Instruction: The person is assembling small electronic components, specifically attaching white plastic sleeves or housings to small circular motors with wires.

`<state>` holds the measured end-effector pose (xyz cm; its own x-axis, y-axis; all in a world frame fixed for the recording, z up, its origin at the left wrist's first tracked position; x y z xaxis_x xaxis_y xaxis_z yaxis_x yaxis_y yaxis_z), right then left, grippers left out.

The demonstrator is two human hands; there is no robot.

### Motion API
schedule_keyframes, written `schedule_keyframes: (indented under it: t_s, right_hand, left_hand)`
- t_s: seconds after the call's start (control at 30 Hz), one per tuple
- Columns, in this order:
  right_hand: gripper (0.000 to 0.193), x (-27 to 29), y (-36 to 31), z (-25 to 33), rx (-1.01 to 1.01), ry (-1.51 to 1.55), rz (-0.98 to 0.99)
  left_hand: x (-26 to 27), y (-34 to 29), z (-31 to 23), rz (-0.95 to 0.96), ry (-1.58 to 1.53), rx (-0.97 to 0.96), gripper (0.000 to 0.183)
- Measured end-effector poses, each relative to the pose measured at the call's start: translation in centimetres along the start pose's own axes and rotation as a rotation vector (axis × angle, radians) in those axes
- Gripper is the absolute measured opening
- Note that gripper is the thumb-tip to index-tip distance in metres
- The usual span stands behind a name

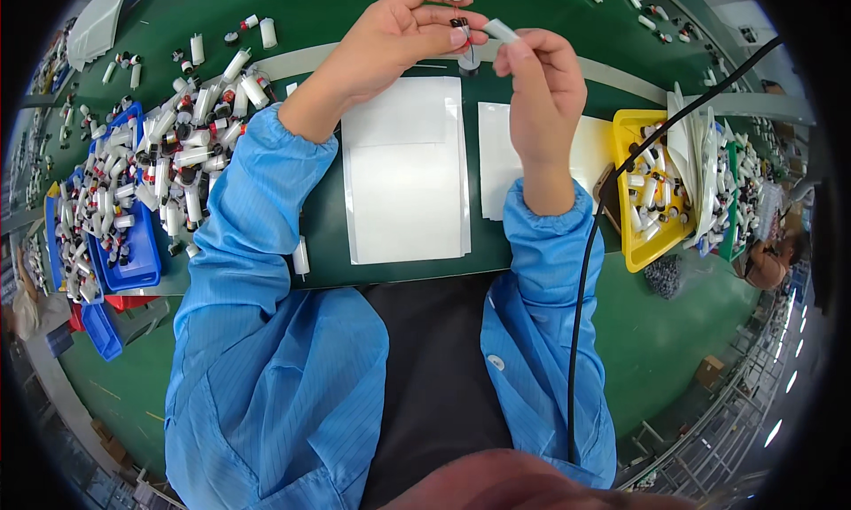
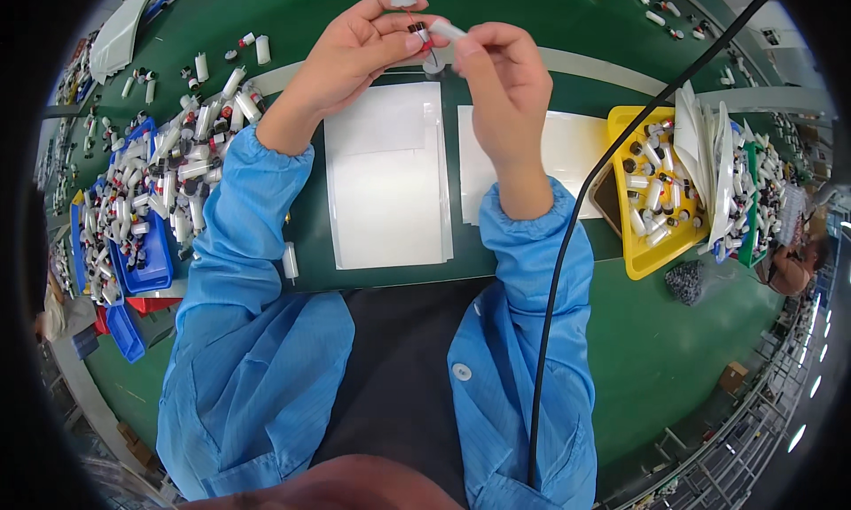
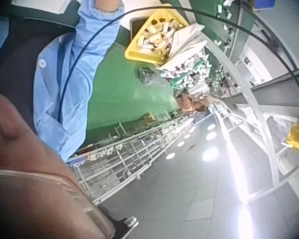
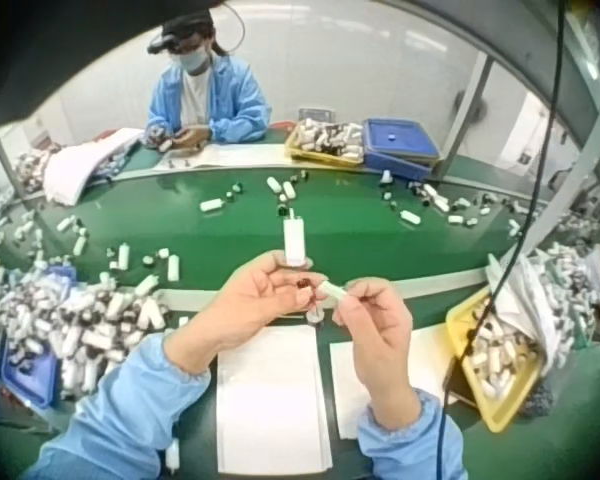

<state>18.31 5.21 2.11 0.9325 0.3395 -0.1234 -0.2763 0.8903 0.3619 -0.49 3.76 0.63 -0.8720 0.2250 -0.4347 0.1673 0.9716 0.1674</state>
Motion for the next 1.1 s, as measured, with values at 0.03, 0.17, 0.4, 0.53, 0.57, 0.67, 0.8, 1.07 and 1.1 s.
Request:
schedule_keyframes:
  t_s: [0.03, 0.17, 0.4, 0.53, 0.57, 0.67, 0.8, 1.07, 1.1]
  right_hand:
    - [0.011, 0.5, 0.2, 0.1, -0.084, 0.034, 0.110]
    - [0.009, 0.9, 1.0, -0.2, -0.325, 0.061, 0.268]
    - [0.011, 1.4, 1.2, -0.6, -0.421, 0.017, 0.205]
    - [0.013, 1.2, 1.1, -0.9, -0.417, -0.090, 0.160]
    - [0.014, 1.1, 1.1, -0.8, -0.410, -0.112, 0.152]
    - [0.014, 0.8, 0.9, -0.7, -0.391, -0.142, 0.117]
    - [0.013, 0.8, 0.6, -0.9, -0.374, -0.129, 0.076]
    - [0.012, 0.7, 0.6, -0.9, -0.302, -0.168, 0.074]
    - [0.012, 0.6, 0.5, -0.8, -0.302, -0.181, 0.077]
  left_hand:
    - [0.0, 0.0, 0.0, 0.023, 0.039, -0.018, 0.042]
    - [-0.7, 0.2, -0.3, 0.127, -0.033, 0.002, 0.031]
    - [-0.5, 0.5, 0.6, 0.215, -0.080, 0.059, 0.032]
    - [-1.0, 0.3, 0.4, 0.169, -0.086, 0.081, 0.031]
    - [-0.8, 0.4, 0.5, 0.170, -0.068, 0.075, 0.030]
    - [-0.5, -0.1, 0.4, 0.144, 0.186, 0.029, 0.037]
    - [-1.1, -0.3, 0.0, 0.109, 0.348, 0.027, 0.036]
    - [-1.1, -0.5, -0.5, 0.142, 0.308, 0.013, 0.036]
    - [-1.1, -0.4, -0.4, 0.142, 0.293, 0.016, 0.035]
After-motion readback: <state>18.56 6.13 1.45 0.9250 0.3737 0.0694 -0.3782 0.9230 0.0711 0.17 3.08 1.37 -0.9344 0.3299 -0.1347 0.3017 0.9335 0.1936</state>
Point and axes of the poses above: each hand's wrist, its own y-axis towards the middle knuckle, its own x-axis out of the back of the hand, z = x × y, the point moved 2 cm from there along y, towards the middle knuckle, and after that the axes turned 9 degrees about -y, right-handed, at the moved point
